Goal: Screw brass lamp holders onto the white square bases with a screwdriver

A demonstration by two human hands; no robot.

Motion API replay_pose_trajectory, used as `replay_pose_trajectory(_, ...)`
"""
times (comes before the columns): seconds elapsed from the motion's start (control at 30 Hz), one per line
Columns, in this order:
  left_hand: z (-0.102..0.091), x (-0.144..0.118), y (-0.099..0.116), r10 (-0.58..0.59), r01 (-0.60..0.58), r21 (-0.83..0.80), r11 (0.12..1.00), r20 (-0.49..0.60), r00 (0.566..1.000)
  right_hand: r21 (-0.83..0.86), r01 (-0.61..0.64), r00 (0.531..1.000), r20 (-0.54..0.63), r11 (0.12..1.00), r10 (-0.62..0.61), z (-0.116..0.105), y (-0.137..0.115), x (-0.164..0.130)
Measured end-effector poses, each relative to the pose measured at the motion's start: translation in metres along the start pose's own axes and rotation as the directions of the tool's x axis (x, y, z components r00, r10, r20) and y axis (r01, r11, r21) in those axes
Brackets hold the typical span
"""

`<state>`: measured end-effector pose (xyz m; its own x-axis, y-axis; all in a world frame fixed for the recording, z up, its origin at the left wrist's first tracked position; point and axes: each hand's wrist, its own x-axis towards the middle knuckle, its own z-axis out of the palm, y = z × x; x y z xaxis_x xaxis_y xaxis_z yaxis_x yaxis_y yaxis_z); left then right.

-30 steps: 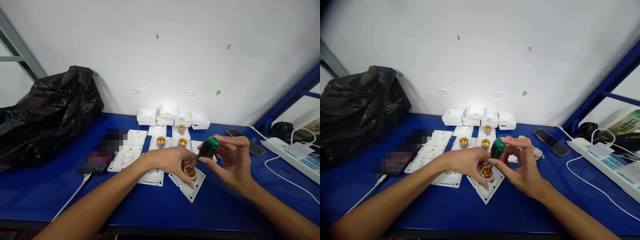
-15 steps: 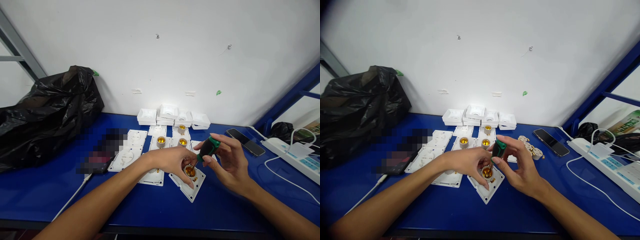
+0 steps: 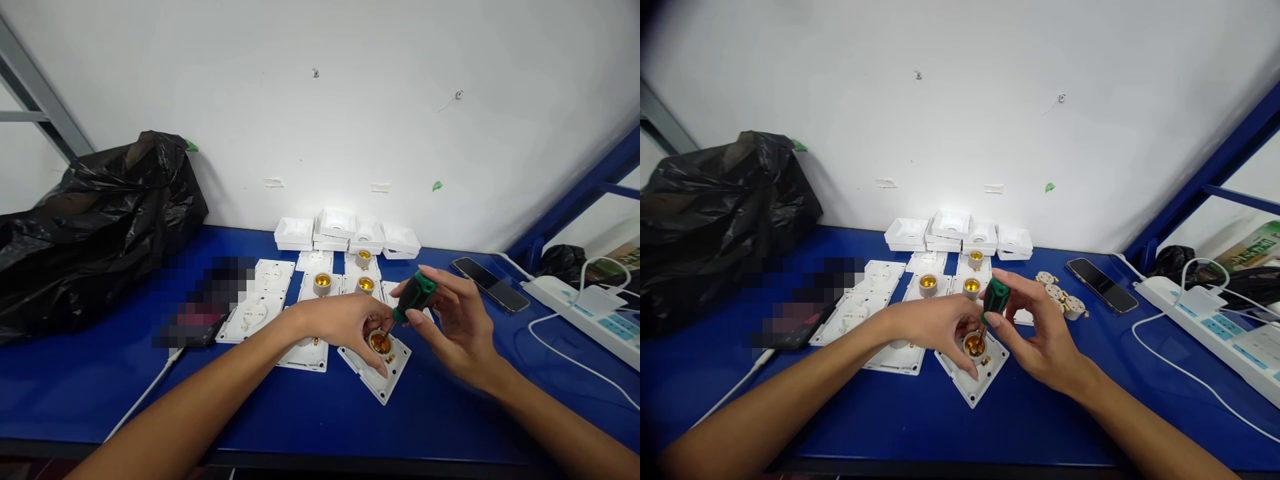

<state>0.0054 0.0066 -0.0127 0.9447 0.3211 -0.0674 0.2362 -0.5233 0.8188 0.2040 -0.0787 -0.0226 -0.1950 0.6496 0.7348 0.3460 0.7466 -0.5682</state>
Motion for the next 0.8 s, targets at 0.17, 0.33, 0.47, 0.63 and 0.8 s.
replay_pose_trajectory(0.17, -0.0015, -0.0003, 0.0018, 0.021, -0.021, 0.000, 1.000, 0.020, 1.000, 0.026, 0.038, 0.999, -0.039, 0.999, -0.037, 0.0004, 0.0005, 0.0010)
replay_pose_trajectory(0.33, -0.0003, 0.0009, -0.0007, 0.003, -0.003, 0.028, 1.000, -0.004, 1.000, -0.002, -0.008, 1.000, 0.015, 1.000, 0.008, -0.0010, -0.0002, 0.0004)
replay_pose_trajectory(0.47, 0.0006, 0.0013, -0.0018, 0.017, -0.017, 0.031, 0.999, -0.011, 1.000, 0.015, 0.024, 1.000, -0.018, 1.000, -0.024, 0.0004, -0.0007, 0.0006)
replay_pose_trajectory(0.63, 0.0001, 0.0003, 0.0004, 0.026, -0.025, 0.037, 0.999, -0.021, 0.999, 0.023, 0.035, 0.999, -0.014, 0.999, -0.035, 0.0025, -0.0022, 0.0023)
replay_pose_trajectory(0.8, -0.0005, -0.0001, 0.0015, 0.012, -0.011, 0.055, 0.998, -0.018, 1.000, -0.003, 0.016, 1.000, -0.001, 1.000, -0.016, 0.0015, -0.0023, 0.0016)
